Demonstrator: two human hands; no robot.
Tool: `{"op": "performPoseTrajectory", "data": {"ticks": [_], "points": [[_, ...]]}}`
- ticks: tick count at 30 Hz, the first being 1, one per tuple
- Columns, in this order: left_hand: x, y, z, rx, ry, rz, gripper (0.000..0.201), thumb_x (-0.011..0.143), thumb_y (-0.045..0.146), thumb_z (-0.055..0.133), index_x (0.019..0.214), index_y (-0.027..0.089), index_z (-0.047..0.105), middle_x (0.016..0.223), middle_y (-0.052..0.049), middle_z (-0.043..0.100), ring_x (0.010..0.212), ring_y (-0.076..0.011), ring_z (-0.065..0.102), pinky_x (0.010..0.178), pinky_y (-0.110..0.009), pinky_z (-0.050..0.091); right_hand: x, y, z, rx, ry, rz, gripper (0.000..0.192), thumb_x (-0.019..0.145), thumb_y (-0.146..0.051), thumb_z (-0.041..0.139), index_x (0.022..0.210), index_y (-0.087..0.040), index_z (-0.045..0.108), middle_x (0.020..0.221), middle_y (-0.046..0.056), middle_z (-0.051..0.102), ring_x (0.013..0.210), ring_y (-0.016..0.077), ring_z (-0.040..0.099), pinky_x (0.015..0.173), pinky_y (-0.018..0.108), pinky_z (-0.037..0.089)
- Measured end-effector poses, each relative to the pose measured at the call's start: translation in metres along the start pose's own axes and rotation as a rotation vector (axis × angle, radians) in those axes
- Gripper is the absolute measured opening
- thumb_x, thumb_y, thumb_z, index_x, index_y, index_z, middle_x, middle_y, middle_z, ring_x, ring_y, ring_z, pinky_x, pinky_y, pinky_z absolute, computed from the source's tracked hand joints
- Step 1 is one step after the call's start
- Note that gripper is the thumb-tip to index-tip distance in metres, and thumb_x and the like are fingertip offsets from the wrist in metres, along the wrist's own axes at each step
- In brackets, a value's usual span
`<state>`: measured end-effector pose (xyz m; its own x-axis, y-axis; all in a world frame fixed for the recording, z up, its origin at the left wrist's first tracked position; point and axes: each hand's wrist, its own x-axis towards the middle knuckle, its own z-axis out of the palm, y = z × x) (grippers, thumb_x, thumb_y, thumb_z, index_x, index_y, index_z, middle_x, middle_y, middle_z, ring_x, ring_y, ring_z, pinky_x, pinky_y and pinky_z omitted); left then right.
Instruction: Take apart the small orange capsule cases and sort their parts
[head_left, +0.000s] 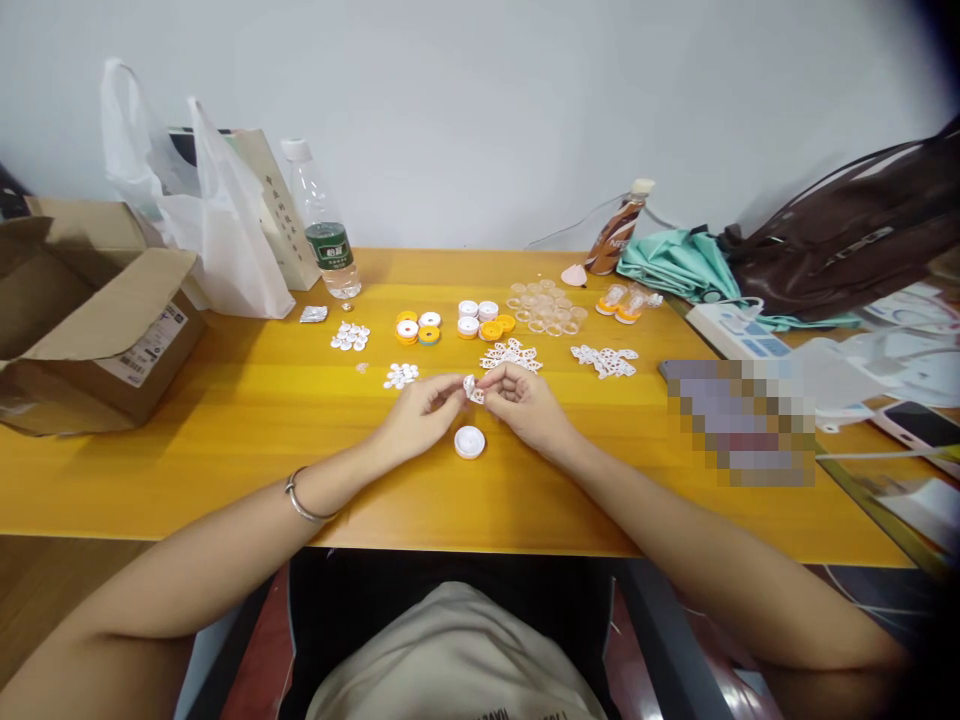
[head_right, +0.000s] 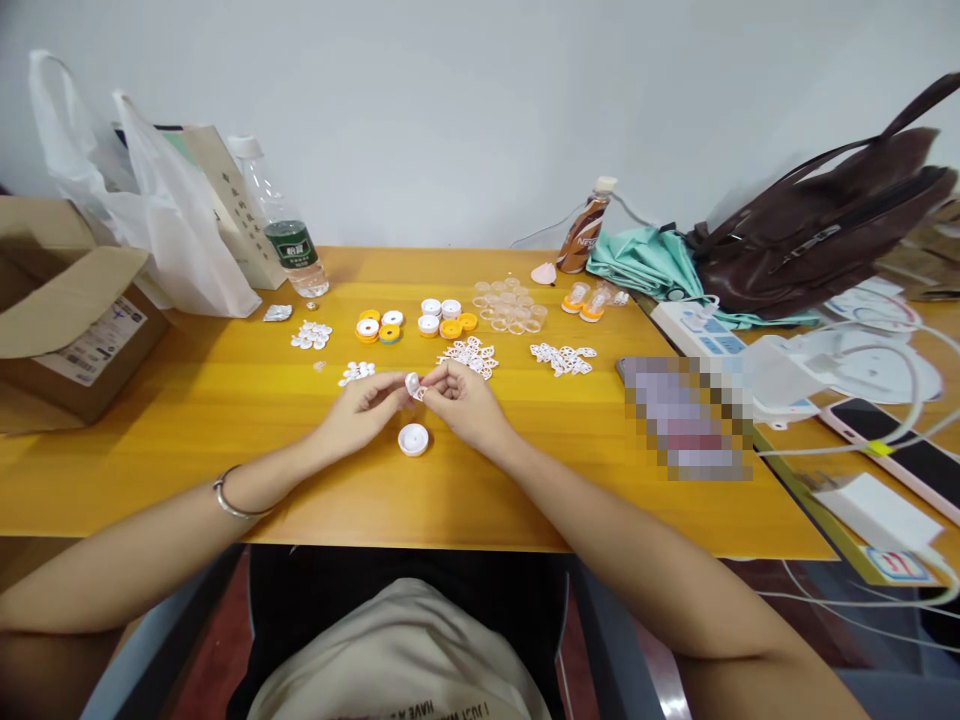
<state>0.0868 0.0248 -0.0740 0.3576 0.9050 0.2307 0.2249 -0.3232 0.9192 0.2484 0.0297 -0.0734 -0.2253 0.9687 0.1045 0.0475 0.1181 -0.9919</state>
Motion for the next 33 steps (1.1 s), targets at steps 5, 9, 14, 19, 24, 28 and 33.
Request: {"op": "performPoseTrajectory", "data": {"ticks": [5, 9, 14, 19, 24, 28, 33], "points": [[-0.002, -0.002, 0.001, 0.035, 0.025, 0.08, 0.027, 0.078, 0.027, 0.058, 0.101, 0.014, 0.062, 0.091, -0.007, 0.068, 0.08, -0.0162, 0.063, 0.075, -0.028, 0.05, 0.0, 0.001, -0.001, -0.018, 0.0, -0.035, 0.01, 0.065, -0.02, 0.058, 0.074, -0.018, 0.054, 0.061, -0.005, 0.054, 0.053, 0.0064, 0.047, 0.05, 0.02, 0.036], [0.0, -0.005, 0.001, -0.019, 0.105, 0.033, 0.025, 0.075, 0.031, 0.062, 0.092, 0.012, 0.063, 0.085, -0.008, 0.069, 0.076, -0.0157, 0.064, 0.075, -0.029, 0.052, 0.0, -0.002, -0.001, 0.002, -0.007, -0.015, 0.01, 0.064, -0.019, 0.057, 0.074, -0.017, 0.057, 0.059, -0.005, 0.054, 0.049, 0.0057, 0.045, 0.048, 0.02, 0.034], [0.002, -0.003, 0.001, -0.063, 0.133, 0.037, 0.025, 0.072, 0.031, 0.066, 0.089, 0.012, 0.062, 0.083, -0.007, 0.069, 0.073, -0.0147, 0.064, 0.073, -0.028, 0.052, -0.002, -0.008, -0.001, 0.064, -0.004, 0.049, 0.009, 0.065, -0.02, 0.057, 0.073, -0.016, 0.059, 0.06, -0.004, 0.056, 0.048, 0.0049, 0.045, 0.049, 0.021, 0.035], [0.002, 0.002, 0.002, -0.169, 0.132, -0.012, 0.023, 0.071, 0.03, 0.066, 0.085, 0.012, 0.063, 0.078, -0.006, 0.069, 0.069, -0.0137, 0.064, 0.07, -0.027, 0.052, 0.0, -0.011, -0.006, -0.044, -0.05, -0.038, 0.009, 0.067, -0.023, 0.06, 0.073, -0.017, 0.058, 0.068, -0.001, 0.06, 0.058, 0.0083, 0.053, 0.057, 0.023, 0.04], [0.001, 0.003, 0.003, -0.178, 0.159, 0.026, 0.024, 0.068, 0.029, 0.069, 0.083, 0.012, 0.064, 0.076, -0.005, 0.069, 0.068, -0.0132, 0.064, 0.068, -0.026, 0.052, 0.003, -0.015, -0.018, -0.206, -0.127, -0.136, 0.009, 0.071, -0.025, 0.058, 0.076, -0.016, 0.058, 0.064, -0.002, 0.056, 0.056, 0.008, 0.048, 0.054, 0.023, 0.037], [-0.001, 0.004, 0.005, -0.222, 0.152, 0.069, 0.022, 0.07, 0.027, 0.068, 0.085, 0.012, 0.062, 0.076, -0.004, 0.068, 0.067, -0.0125, 0.063, 0.068, -0.025, 0.052, 0.001, -0.022, -0.024, -0.32, -0.181, -0.275, 0.01, 0.073, -0.023, 0.056, 0.08, -0.016, 0.061, 0.068, -0.001, 0.057, 0.061, 0.0085, 0.049, 0.058, 0.023, 0.038], [-0.006, 0.004, 0.001, -0.096, 0.174, 0.249, 0.02, 0.071, 0.022, 0.068, 0.087, 0.014, 0.06, 0.078, -0.003, 0.065, 0.069, -0.0101, 0.061, 0.07, -0.022, 0.051, 0.0, -0.027, -0.024, -0.246, -0.171, -0.137, 0.012, 0.07, -0.025, 0.058, 0.077, -0.015, 0.059, 0.064, -0.001, 0.056, 0.055, 0.0074, 0.047, 0.052, 0.021, 0.037]]}}
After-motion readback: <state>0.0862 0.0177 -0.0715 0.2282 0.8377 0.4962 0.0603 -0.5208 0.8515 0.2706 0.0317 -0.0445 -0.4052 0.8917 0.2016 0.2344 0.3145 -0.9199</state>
